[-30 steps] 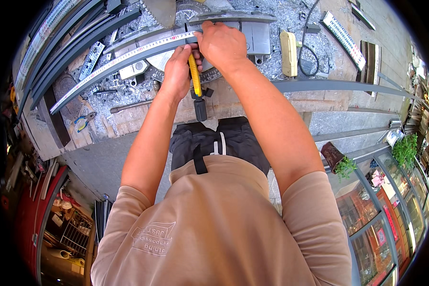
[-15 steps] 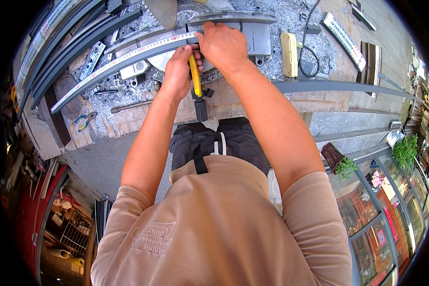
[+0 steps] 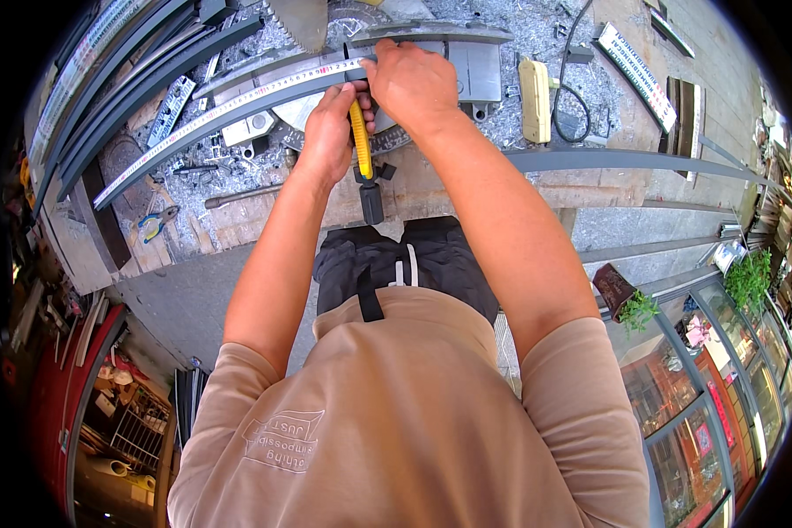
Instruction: The person measures and marks metal window frame components using a tape measure and a marker, then carries a beam to a miter saw station to measure it again.
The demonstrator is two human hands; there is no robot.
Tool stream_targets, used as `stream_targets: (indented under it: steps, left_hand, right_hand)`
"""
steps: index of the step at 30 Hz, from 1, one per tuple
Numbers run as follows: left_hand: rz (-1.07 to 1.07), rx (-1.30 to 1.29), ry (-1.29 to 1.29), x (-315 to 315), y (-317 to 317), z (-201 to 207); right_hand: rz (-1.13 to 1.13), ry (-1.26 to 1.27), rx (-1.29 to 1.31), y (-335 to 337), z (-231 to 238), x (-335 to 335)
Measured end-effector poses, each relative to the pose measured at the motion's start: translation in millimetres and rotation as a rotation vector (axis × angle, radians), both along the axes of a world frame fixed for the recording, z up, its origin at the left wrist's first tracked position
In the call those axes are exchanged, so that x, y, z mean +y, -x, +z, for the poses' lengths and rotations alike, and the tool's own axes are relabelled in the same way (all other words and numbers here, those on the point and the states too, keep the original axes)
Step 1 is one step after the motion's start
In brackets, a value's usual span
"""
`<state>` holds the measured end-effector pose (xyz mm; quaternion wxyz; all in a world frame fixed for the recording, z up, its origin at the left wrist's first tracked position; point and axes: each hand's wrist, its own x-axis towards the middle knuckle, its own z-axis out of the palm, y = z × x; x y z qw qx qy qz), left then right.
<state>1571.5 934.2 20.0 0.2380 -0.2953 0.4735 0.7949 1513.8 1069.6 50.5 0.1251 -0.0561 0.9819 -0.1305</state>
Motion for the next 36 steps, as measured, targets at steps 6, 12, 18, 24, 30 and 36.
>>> stream_targets:
  steps: [6,12,18,24,30,36]
  left_hand:
    - [0.001,-0.007,-0.009,0,1,2]
    - [0.004,-0.014,-0.017,0,1,3]
    - [-0.004,-0.036,-0.016,-1,5,3]
    - [0.014,-0.055,-0.051,-2,7,0]
    - [0.021,-0.057,-0.040,0,7,1]
    - [0.027,-0.065,-0.043,0,6,0]
  right_hand:
    - [-0.010,-0.022,-0.064,1,4,-1]
    - [0.003,0.015,0.050,-1,-5,1]
    - [-0.002,0.002,-0.014,0,0,0]
    - [-0.011,-0.018,-0.063,1,5,-1]
    - [-0.017,-0.010,-0.066,2,2,-1]
    - [-0.015,-0.006,-0.045,1,1,-1]
